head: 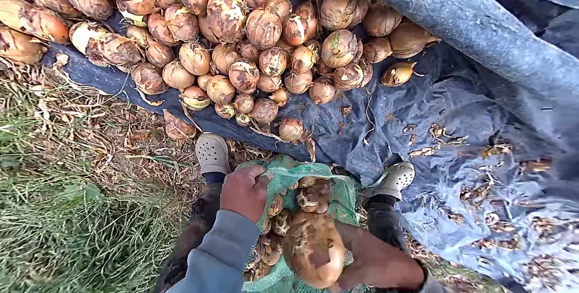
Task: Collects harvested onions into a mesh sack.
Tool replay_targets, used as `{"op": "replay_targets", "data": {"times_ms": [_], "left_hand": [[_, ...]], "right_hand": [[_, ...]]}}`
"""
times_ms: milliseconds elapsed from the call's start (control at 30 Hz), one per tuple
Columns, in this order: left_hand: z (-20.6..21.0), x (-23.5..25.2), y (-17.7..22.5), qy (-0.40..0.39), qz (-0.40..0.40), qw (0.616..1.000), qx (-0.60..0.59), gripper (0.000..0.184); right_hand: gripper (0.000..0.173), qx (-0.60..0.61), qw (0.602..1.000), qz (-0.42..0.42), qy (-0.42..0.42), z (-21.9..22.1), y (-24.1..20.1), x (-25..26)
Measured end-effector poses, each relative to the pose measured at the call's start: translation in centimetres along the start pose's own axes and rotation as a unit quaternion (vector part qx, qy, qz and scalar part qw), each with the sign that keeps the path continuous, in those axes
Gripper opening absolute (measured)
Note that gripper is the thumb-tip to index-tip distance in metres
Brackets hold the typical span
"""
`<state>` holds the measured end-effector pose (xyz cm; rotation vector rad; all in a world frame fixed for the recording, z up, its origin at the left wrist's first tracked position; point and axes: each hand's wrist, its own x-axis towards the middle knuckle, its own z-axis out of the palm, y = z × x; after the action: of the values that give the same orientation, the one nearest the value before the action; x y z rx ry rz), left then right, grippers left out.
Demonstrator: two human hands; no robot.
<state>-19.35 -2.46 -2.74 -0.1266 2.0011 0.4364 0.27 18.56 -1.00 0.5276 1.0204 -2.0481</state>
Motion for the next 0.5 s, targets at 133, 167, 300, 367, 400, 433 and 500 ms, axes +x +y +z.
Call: {"op": "replay_targets", "data": {"times_ms": [133,167,300,367,400,433,500], "left_hand": [[0.4,-0.3,0.2,-0.004,0.006,1.000,0.001,0.013],[0.6,-0.3,0.2,-0.006,0.006,1.000,0.000,0.013],[0.9,-0.3,-0.4,0.000,0.015,1.000,0.001,0.012],[0.8,-0.3,-0.8,0.008,0.020,1.000,-0.004,0.011],[0.6,-0.1,-0.9,0.008,0.019,1.000,-0.005,0.010],[0.3,-0.2,-1.0,0.002,0.011,1.000,-0.007,0.011],[-0.1,-0.5,-1.1,-0.012,-0.002,1.000,-0.017,0.012]], "right_hand": [[0.032,-0.255,0.931,0.030,0.259,-2.4,-2.1,5.9],[0.040,-0.306,0.897,0.037,0.316,-4.0,-2.2,9.1],[0.085,-0.417,0.820,0.194,0.340,-7.9,0.2,23.2],[0.080,-0.417,0.796,0.251,0.359,-7.4,1.7,27.1],[0.071,-0.403,0.796,0.252,0.374,-7.2,1.9,27.8],[0.062,-0.374,0.812,0.237,0.381,-7.1,1.9,27.8],[0.045,-0.295,0.860,0.167,0.382,-7.2,1.8,26.2]]}}
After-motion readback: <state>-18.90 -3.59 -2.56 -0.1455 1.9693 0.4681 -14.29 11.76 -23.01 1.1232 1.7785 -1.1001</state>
